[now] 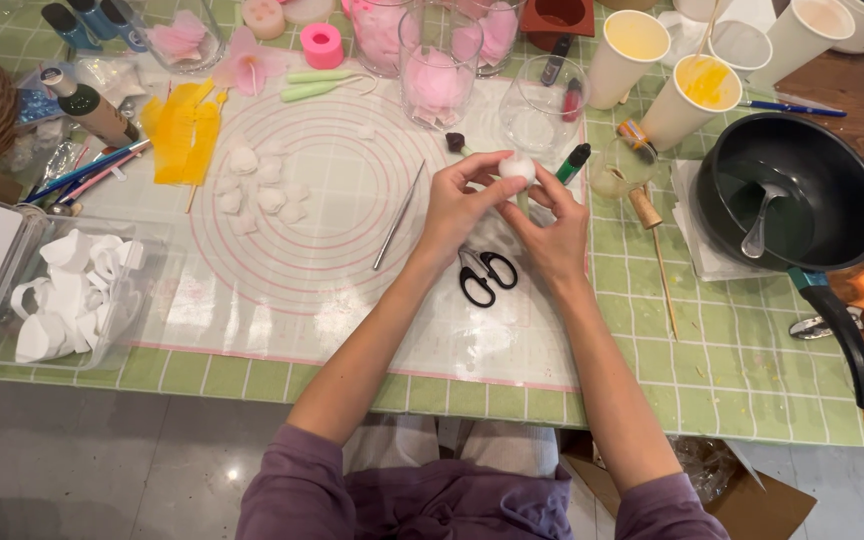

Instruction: The recorder is inserting and securing a wick into a pre-molded wax component at a production station.

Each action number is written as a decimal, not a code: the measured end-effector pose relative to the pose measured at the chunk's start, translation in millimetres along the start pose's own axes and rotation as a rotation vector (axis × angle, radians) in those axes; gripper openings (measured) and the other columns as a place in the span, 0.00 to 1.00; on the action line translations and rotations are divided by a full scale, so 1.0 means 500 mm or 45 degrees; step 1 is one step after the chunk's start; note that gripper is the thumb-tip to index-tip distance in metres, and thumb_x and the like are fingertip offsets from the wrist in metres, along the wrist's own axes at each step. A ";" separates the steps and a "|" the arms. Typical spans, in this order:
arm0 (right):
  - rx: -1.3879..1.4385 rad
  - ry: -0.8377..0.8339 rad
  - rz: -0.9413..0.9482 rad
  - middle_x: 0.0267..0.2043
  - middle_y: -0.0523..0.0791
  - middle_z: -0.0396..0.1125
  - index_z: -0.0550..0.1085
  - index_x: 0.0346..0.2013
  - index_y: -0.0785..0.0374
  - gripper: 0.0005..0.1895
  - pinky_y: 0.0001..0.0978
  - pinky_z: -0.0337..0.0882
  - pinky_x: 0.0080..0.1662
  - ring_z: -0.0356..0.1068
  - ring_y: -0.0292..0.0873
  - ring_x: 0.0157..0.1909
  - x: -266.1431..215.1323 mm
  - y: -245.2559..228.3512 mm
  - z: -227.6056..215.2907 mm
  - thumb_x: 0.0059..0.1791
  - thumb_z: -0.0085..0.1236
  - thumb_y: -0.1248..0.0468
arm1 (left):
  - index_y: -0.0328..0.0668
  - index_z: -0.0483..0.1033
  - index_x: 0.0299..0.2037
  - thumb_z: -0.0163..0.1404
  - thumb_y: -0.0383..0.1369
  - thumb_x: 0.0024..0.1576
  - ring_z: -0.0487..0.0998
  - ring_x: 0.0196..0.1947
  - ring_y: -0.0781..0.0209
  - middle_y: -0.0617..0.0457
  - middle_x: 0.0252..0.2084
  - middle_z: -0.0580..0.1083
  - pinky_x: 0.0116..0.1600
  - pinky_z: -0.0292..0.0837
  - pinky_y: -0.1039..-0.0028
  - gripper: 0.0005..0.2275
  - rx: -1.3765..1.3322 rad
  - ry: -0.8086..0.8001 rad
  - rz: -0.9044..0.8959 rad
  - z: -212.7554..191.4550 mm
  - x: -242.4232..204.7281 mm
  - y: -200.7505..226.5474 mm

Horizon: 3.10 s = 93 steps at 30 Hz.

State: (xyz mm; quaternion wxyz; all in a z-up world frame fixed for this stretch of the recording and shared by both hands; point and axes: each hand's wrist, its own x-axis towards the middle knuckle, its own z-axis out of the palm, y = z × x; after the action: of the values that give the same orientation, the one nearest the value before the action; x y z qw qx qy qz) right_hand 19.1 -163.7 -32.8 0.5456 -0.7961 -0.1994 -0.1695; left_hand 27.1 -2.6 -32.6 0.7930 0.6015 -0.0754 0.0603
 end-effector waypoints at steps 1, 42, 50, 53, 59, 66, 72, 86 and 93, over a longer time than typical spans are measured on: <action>0.000 -0.001 0.000 0.54 0.49 0.75 0.70 0.64 0.67 0.33 0.35 0.70 0.62 0.75 0.40 0.58 -0.001 0.001 -0.001 0.46 0.72 0.66 | 0.35 0.80 0.53 0.63 0.32 0.53 0.80 0.38 0.68 0.55 0.40 0.81 0.43 0.72 0.72 0.19 0.000 0.001 0.000 0.003 -0.001 0.001; -0.207 0.307 -0.313 0.55 0.48 0.72 0.73 0.62 0.62 0.28 0.36 0.76 0.56 0.71 0.47 0.57 -0.011 0.011 -0.002 0.47 0.67 0.74 | 0.34 0.72 0.63 0.64 0.34 0.51 0.73 0.45 0.59 0.54 0.49 0.77 0.52 0.61 0.68 0.29 0.930 -0.012 0.944 0.041 -0.058 0.077; -0.233 0.152 -0.288 0.55 0.51 0.70 0.69 0.67 0.62 0.35 0.36 0.73 0.54 0.70 0.48 0.54 0.001 0.006 -0.010 0.45 0.67 0.75 | 0.39 0.78 0.55 0.63 0.34 0.51 0.75 0.46 0.57 0.54 0.45 0.78 0.52 0.63 0.67 0.21 0.989 0.045 0.907 0.034 -0.040 0.059; -0.186 0.073 -0.243 0.53 0.52 0.70 0.66 0.69 0.61 0.39 0.36 0.73 0.53 0.71 0.48 0.51 -0.002 -0.005 -0.009 0.44 0.69 0.73 | 0.41 0.79 0.54 0.64 0.34 0.51 0.75 0.46 0.56 0.53 0.44 0.78 0.55 0.65 0.68 0.21 0.910 0.054 0.865 0.016 -0.033 0.034; -0.120 0.043 -0.195 0.55 0.51 0.70 0.72 0.64 0.62 0.30 0.33 0.75 0.58 0.74 0.46 0.56 -0.009 0.046 -0.007 0.47 0.67 0.73 | 0.45 0.77 0.59 0.65 0.34 0.49 0.75 0.38 0.62 0.54 0.42 0.79 0.50 0.72 0.70 0.25 0.658 -0.067 0.663 -0.006 -0.023 0.036; 0.072 0.003 -0.116 0.54 0.48 0.75 0.73 0.57 0.69 0.20 0.31 0.72 0.59 0.74 0.40 0.56 -0.020 -0.009 0.000 0.51 0.67 0.71 | 0.46 0.80 0.57 0.61 0.29 0.57 0.75 0.31 0.72 0.55 0.35 0.81 0.39 0.73 0.77 0.17 0.553 0.234 0.566 -0.094 0.027 0.020; 0.124 -0.034 -0.130 0.54 0.48 0.74 0.73 0.58 0.70 0.19 0.32 0.73 0.61 0.75 0.40 0.57 -0.018 0.005 0.000 0.53 0.65 0.73 | 0.46 0.80 0.55 0.53 0.25 0.57 0.74 0.27 0.74 0.58 0.31 0.81 0.34 0.71 0.80 0.15 0.679 0.572 0.510 -0.213 0.044 0.085; 0.355 -0.023 -0.062 0.54 0.49 0.73 0.68 0.62 0.71 0.24 0.31 0.75 0.58 0.75 0.40 0.54 -0.018 0.017 0.005 0.52 0.64 0.76 | 0.42 0.82 0.26 0.58 0.27 0.43 0.80 0.37 0.41 0.43 0.31 0.80 0.43 0.73 0.55 0.03 1.765 1.012 0.171 -0.668 0.059 0.055; 0.437 -0.014 -0.039 0.60 0.50 0.71 0.66 0.64 0.74 0.21 0.31 0.74 0.57 0.75 0.40 0.52 -0.017 0.017 0.010 0.57 0.58 0.73 | 0.41 0.82 0.29 0.64 0.29 0.45 0.83 0.32 0.54 0.48 0.30 0.81 0.39 0.75 0.68 0.05 1.349 0.823 0.197 -0.643 0.061 0.075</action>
State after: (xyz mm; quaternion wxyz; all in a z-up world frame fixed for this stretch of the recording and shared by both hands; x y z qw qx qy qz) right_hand 16.3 -162.9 -45.5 0.6699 -0.6890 -0.2404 -0.1368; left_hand 65.2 317.4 -76.3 0.3631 0.8572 0.1650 0.3258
